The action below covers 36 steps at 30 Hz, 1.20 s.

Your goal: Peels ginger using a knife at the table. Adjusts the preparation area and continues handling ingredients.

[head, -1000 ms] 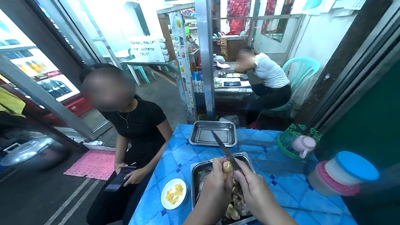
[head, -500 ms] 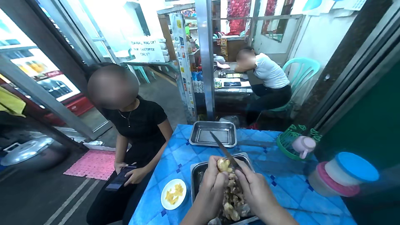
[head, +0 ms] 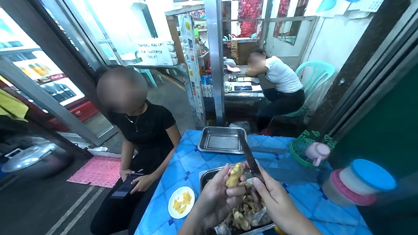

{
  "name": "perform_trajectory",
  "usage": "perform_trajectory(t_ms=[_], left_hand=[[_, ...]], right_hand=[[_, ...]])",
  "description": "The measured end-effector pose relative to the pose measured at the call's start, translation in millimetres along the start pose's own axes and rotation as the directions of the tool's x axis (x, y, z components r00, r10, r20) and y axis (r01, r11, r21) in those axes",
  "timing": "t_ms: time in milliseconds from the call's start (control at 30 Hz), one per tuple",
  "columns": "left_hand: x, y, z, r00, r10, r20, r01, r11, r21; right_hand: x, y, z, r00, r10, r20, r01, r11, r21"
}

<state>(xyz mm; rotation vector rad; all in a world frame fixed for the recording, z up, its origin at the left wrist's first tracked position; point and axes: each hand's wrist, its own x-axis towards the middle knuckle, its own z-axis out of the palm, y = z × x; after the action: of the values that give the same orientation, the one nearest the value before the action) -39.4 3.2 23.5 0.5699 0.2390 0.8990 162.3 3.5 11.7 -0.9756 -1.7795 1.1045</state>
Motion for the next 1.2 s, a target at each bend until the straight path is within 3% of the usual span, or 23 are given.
perform_trajectory(t_ms=[200, 333, 433, 567, 733, 900, 967, 1067, 1200], left_hand=[[-1, -2, 2, 1.0, 0.002, -0.003, -0.002, 0.996, 0.085], [1, -7, 8, 0.98, 0.077, -0.186, -0.022, 0.959, 0.281], [4, -9, 9, 0.956, 0.162, -0.244, -0.053, 0.915, 0.399], [5, -10, 5, 0.949, 0.263, -0.173, -0.174, 0.896, 0.409], [5, -12, 12, 0.921, 0.333, -0.203, -0.215, 0.868, 0.449], [5, -16, 5, 0.903, 0.401, -0.155, -0.254, 0.789, 0.559], [5, -19, 1, 0.897, 0.423, -0.128, -0.247, 0.721, 0.647], [7, -20, -1, 0.869, 0.462, -0.179, -0.181, 0.632, 0.753], [9, -20, -3, 0.839, 0.493, -0.229, -0.128, 0.588, 0.798]], right_hand=[[-4, -9, -2, 0.998, 0.061, 0.025, -0.061, 0.998, 0.028], [-8, -10, -4, 0.999, 0.038, 0.021, -0.036, 0.998, -0.059], [-9, -11, -1, 0.999, 0.032, 0.005, -0.031, 0.985, -0.167], [-11, -13, -1, 0.997, 0.063, 0.054, -0.05, 0.975, -0.219], [-11, -19, 1, 0.968, 0.167, 0.186, -0.126, 0.969, -0.212], [-10, -24, 2, 0.966, 0.148, 0.212, -0.07, 0.939, -0.336], [-12, -24, 8, 0.991, 0.06, 0.12, 0.007, 0.874, -0.486], [-11, -19, 18, 0.993, -0.115, -0.016, 0.065, 0.662, -0.747], [-6, -9, 25, 0.961, -0.261, -0.088, 0.049, 0.477, -0.878]])
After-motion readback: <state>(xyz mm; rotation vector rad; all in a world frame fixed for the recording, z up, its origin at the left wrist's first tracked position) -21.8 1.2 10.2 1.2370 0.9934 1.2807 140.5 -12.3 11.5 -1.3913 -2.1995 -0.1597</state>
